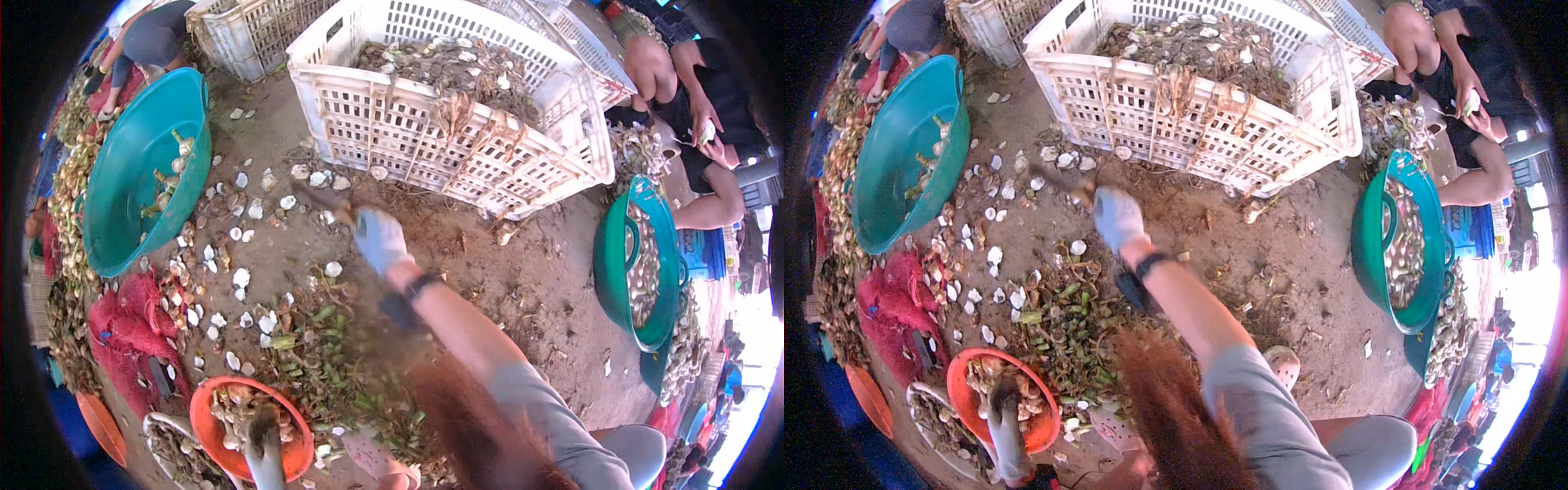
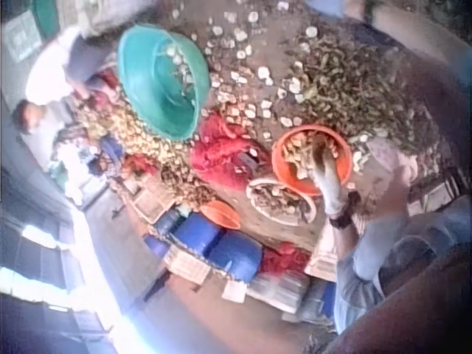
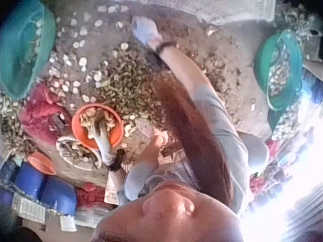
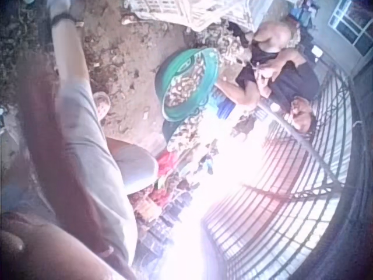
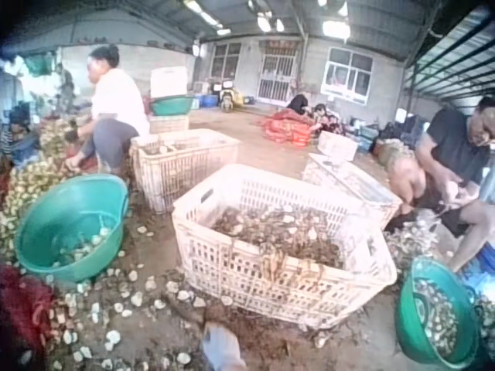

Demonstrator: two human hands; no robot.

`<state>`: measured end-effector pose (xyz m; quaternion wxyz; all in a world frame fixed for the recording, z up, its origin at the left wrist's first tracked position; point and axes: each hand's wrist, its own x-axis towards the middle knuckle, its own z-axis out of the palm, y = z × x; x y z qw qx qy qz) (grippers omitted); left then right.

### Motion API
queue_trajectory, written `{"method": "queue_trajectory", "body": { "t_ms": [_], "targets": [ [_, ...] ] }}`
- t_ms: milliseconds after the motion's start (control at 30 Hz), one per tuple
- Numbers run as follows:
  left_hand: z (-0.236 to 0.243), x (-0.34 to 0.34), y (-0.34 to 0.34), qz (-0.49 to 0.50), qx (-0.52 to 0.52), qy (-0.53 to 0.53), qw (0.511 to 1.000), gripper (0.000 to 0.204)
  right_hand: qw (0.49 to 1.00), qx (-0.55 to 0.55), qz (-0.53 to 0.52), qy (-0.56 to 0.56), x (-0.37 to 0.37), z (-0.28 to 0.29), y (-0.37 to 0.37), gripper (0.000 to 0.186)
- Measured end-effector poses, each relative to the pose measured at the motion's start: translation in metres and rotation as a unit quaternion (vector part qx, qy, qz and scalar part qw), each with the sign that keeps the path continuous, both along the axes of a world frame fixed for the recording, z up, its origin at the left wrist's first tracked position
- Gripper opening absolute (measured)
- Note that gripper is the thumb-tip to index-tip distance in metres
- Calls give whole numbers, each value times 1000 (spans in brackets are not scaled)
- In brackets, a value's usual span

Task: Processing garlic by cutting stems, sorting, and bagging them in an agricultural warehouse.

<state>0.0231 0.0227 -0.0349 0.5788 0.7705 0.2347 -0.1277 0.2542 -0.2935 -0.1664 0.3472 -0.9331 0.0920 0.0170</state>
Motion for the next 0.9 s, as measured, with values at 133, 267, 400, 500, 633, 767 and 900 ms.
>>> {"method": "queue_trajectory", "body": {
  "t_ms": [133, 267, 400, 500, 633, 767, 900],
  "targets": [
    [-24, 4, -37, -32, -283, 38, 958, 47, 978, 203, 37, 30, -137, 77, 60, 26],
    [-30, -8, -43, -11, -318, -45, 947, 30, 944, 285, 158, 44, -216, 120, 103, 26],
    [-7, -21, -31, 87, -262, -12, 961, 39, 953, 231, 194, 8, -224, 138, 90, 24],
    [18, -28, -29, -58, -213, -93, 971, 56, 951, 138, 274, -33, -223, 151, 87, 19],
    [32, -37, -28, -12, -400, -108, 910, 55, 931, 81, 344, -96, -231, 169, 105, 21],
    [23, -50, -13, -48, -308, -19, 950, 60, 934, 52, 339, -104, -232, 172, 116, 28],
    [2, -64, 1, -54, -498, -112, 858, 47, 925, 61, 356, -117, -233, 148, 110, 28]
  ]
}}
